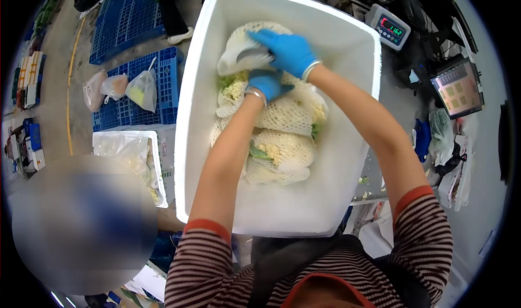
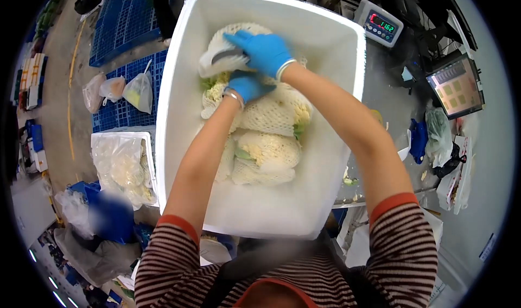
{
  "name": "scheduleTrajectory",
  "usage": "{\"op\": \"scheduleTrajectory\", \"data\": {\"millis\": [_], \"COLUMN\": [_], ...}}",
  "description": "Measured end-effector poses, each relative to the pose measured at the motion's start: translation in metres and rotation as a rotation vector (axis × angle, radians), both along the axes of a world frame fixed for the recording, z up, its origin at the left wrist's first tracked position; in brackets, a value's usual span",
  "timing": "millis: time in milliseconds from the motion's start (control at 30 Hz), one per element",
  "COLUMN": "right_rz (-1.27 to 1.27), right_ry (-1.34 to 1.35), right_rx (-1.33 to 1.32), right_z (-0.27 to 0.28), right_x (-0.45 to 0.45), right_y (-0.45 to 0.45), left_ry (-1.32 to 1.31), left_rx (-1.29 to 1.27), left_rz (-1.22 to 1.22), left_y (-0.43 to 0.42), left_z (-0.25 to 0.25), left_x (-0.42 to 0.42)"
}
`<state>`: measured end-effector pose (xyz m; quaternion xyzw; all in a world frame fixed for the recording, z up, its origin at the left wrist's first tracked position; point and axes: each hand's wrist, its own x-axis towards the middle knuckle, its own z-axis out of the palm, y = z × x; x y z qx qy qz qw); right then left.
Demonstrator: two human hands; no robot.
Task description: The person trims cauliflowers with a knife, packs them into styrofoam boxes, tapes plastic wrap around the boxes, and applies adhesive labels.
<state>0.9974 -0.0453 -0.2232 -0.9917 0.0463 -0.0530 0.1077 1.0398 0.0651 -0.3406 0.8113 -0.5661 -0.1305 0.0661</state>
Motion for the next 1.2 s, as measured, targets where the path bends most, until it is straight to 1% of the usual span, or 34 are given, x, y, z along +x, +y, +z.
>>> {"op": "scheduleTrajectory", "data": {"millis": [33, 67, 100, 133, 167, 200, 233, 267, 333, 367, 400, 433, 467, 500, 533, 567, 600, 633, 667, 700, 733, 800, 833, 867, 900, 933, 967, 1000, 1033, 1067, 1100, 1133, 1167, 1200], "right_rz": [0.021, 0.040, -0.038, -0.100, -0.164, -0.234, -0.335, -0.386, -0.496, -0.444, -0.388, -0.377, -0.338, -0.295, -0.301, -0.419, -0.374, -0.368, -0.293, -0.268, -0.220, -0.263, -0.322, -0.376, -0.478, -0.545, -0.765, -1.041, -1.192, -1.443, -1.463, -1.599, -1.646, -1.705], "right_ry": [0.055, 0.111, -0.045, 0.087, 0.215, 0.344, 0.325, 0.235, 0.055, 0.121, 0.162, 0.147, 0.218, 0.285, 0.354, 0.140, 0.185, 0.252, 0.144, 0.031, -0.080, -0.054, -0.091, -0.132, -0.220, -0.290, -0.183, -0.176, -0.334, -0.305, -0.556, -0.639, -0.720, -0.701], "right_rx": [-0.043, -0.085, 0.021, 0.111, 0.199, 0.289, 0.330, 0.345, 0.374, 0.378, 0.276, 0.283, 0.220, 0.157, 0.213, 0.237, 0.303, 0.352, 0.504, 0.635, 0.744, 0.744, 0.800, 0.853, 0.938, 1.033, 1.092, 1.035, 1.005, 0.893, 0.754, 0.734, 0.765, 0.787], "right_z": [-0.017, -0.035, -0.079, -0.097, -0.109, -0.114, -0.122, -0.132, -0.153, -0.145, -0.148, -0.161, -0.150, -0.139, -0.067, -0.049, -0.023, -0.001, 0.027, 0.041, 0.077, 0.135, 0.144, 0.156, 0.179, 0.226, 0.253, 0.287, 0.306, 0.322, 0.307, 0.292, 0.276, 0.255], "right_x": [0.012, 0.018, 0.028, 0.034, 0.041, 0.042, 0.045, 0.053, 0.064, 0.069, 0.074, 0.078, 0.071, 0.064, 0.036, 0.015, -0.011, -0.037, -0.080, -0.134, -0.194, -0.315, -0.378, -0.445, -0.509, -0.574, -0.637, -0.698, -0.762, -0.815, -0.878, -0.942, -1.006, -1.064], "right_y": [0.008, 0.016, 0.003, -0.009, -0.023, -0.031, -0.033, -0.027, -0.010, -0.010, -0.014, -0.019, -0.018, -0.018, -0.010, -0.005, -0.007, -0.009, -0.011, -0.020, -0.016, -0.006, -0.002, -0.001, 0.008, -0.007, -0.007, 0.004, 0.011, 0.026, 0.038, 0.054, 0.070, 0.083], "left_ry": [-0.190, -0.070, 0.051, 0.171, 0.165, 0.161, 0.161, 0.156, 0.107, 0.093, 0.126, 0.087, 0.119, 0.060, 0.017, -0.038, -0.071, -0.308, -0.539, -0.088, 0.344, 0.433, 0.371, 0.407, 0.532, 0.592, 0.616, 0.739, 0.868, 0.704, 0.577, 0.638, 0.690, 0.746], "left_rx": [-0.259, -0.106, 0.051, 0.209, -0.038, -0.032, -0.026, -0.026, -0.193, -0.269, -0.150, -0.138, -0.111, -0.235, -0.356, -0.353, -0.491, -0.260, -0.035, -0.054, -0.127, -0.189, 0.031, 0.141, -0.070, -0.081, -0.101, -0.153, -0.251, -0.407, -0.462, -0.489, -0.509, -0.523], "left_rz": [-0.059, -0.055, -0.056, -0.061, -0.034, -0.039, -0.042, -0.038, -0.055, -0.072, -0.073, -0.103, -0.126, -0.194, -0.253, -0.292, -0.361, -0.380, -0.443, -0.284, -0.097, -0.033, 0.070, 0.143, 0.066, 0.177, 0.270, 0.370, 0.411, 0.144, 0.034, 0.100, 0.167, 0.250], "left_y": [0.013, 0.013, 0.012, 0.013, 0.019, 0.018, 0.018, 0.014, 0.013, 0.016, 0.012, 0.011, 0.009, 0.008, 0.008, 0.007, 0.009, 0.012, 0.014, 0.007, -0.001, 0.009, 0.010, 0.005, 0.020, 0.023, 0.020, 0.019, 0.023, 0.032, 0.025, 0.017, 0.009, -0.002], "left_z": [-0.009, -0.016, 0.001, 0.009, 0.001, 0.002, 0.001, 0.001, -0.018, -0.024, -0.024, -0.028, -0.026, -0.041, -0.045, -0.051, -0.049, -0.100, -0.149, -0.096, -0.034, -0.065, -0.051, 0.018, -0.030, 0.008, 0.048, 0.087, 0.108, 0.114, 0.148, 0.173, 0.199, 0.214], "left_x": [-0.009, -0.013, -0.016, -0.020, -0.023, -0.024, -0.027, -0.025, -0.021, -0.023, -0.020, -0.016, -0.011, -0.007, -0.005, -0.001, 0.004, 0.025, 0.045, 0.028, 0.008, 0.029, 0.025, -0.024, 0.013, -0.004, -0.037, -0.082, -0.114, -0.131, -0.181, -0.222, -0.264, -0.300]}}
